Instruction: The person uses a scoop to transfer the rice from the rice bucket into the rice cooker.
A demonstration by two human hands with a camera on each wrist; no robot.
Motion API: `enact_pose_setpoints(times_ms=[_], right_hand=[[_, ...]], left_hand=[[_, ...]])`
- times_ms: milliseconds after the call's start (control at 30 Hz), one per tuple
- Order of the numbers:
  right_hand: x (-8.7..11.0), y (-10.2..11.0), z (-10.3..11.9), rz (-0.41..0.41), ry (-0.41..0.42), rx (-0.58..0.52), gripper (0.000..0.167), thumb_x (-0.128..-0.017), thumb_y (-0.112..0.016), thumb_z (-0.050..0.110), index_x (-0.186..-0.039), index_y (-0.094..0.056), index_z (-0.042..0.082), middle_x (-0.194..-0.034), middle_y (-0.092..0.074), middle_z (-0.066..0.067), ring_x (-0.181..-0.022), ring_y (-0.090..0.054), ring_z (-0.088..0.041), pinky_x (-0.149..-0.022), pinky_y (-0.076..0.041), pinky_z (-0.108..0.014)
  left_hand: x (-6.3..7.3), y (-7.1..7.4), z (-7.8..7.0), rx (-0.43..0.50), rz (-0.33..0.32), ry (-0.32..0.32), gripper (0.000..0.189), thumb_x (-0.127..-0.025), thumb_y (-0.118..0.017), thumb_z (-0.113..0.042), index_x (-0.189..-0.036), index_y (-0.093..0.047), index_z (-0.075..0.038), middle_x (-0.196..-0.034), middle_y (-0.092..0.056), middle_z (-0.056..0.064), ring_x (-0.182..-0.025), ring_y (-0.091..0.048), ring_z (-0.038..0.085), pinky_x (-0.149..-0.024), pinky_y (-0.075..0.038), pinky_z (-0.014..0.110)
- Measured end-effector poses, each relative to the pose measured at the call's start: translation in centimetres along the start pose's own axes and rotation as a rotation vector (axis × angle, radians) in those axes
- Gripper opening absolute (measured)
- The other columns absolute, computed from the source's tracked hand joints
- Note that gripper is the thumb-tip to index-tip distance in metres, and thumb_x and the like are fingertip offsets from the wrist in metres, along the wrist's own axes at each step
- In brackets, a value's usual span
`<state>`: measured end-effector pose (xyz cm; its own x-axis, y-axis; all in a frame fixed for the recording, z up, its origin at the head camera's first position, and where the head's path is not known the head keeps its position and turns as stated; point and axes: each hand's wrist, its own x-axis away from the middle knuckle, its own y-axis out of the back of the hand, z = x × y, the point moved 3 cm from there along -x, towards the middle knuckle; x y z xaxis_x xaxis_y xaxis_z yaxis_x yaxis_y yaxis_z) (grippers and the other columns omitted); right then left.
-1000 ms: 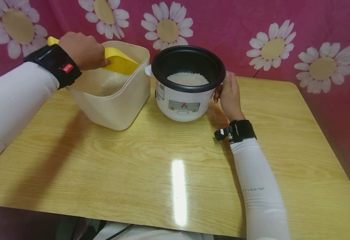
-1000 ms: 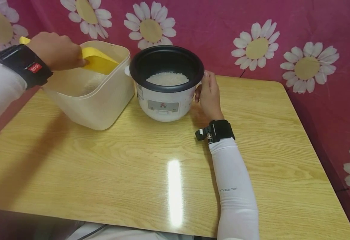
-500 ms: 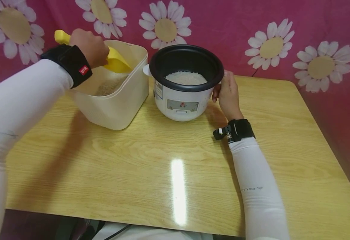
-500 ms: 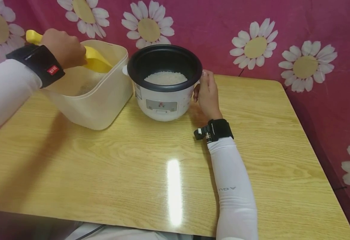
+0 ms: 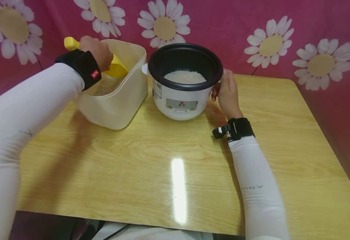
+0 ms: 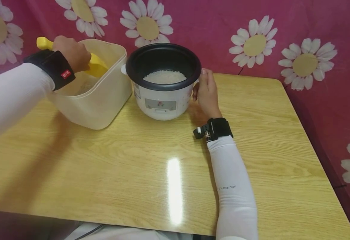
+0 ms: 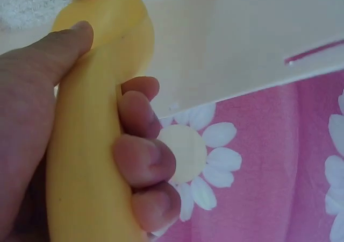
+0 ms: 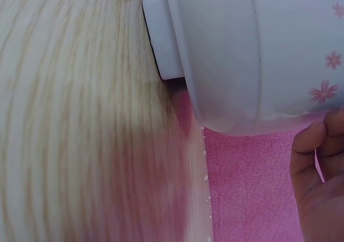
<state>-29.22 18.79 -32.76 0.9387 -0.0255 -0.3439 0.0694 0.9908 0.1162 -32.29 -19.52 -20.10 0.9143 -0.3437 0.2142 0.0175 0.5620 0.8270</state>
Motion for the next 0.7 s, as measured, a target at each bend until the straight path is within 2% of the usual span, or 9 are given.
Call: enact_pose_setpoints(times_ms=[233,400,500,700], right_hand=[[0.0,0.0,0.0,-0.001,-0.016,0.015,0.029,-0.11,-0.035,0.049,-0.122,-0.049,0.027,-0.076,-0.05,0.0,-0.06,-0.047,-0.016,-0.053,-0.046,-0.022],[0.0,0.2,0.0,-0.004,-0.025,0.021,0.03,-0.11,-0.035,0.051,-0.123,-0.049,0.028,-0.077,-0.05,0.0,-0.061,-0.048,-0.016,-0.053,-0.046,-0.022],[0.0,0.2,0.1,-0.01,-0.022,0.003,0.029,-0.11,-0.036,0.05,-0.122,-0.05,0.027,-0.076,-0.05,0.0,-0.059,-0.047,-0.015,-0.052,-0.046,-0.021],[0.1,0.0,0.2,-0.005,-0.015,-0.029,0.028,-0.111,-0.036,0.047,-0.121,-0.051,0.026,-0.074,-0.049,0.0,-0.058,-0.047,-0.014,-0.05,-0.045,-0.021]], left_hand=[[0.2,-0.3,0.1,-0.067,-0.028,0.039,0.042,-0.093,-0.077,-0.028,-0.097,-0.064,0.012,-0.088,-0.071,0.028,-0.076,-0.068,0.041,-0.082,-0.061,0.053],[0.2,-0.1,-0.4,-0.1,-0.007,0.02,0.043,-0.093,-0.077,-0.027,-0.096,-0.063,0.013,-0.087,-0.071,0.028,-0.076,-0.07,0.041,-0.08,-0.062,0.052],[0.0,-0.2,-0.7,-0.099,-0.007,-0.004,0.038,-0.094,-0.076,-0.024,-0.094,-0.065,0.013,-0.085,-0.071,0.027,-0.073,-0.069,0.04,-0.077,-0.062,0.051],[-0.5,-0.6,-1.0,-0.035,-0.02,-0.039,0.027,-0.096,-0.068,-0.015,-0.092,-0.068,0.011,-0.081,-0.07,0.025,-0.069,-0.065,0.038,-0.072,-0.061,0.05]])
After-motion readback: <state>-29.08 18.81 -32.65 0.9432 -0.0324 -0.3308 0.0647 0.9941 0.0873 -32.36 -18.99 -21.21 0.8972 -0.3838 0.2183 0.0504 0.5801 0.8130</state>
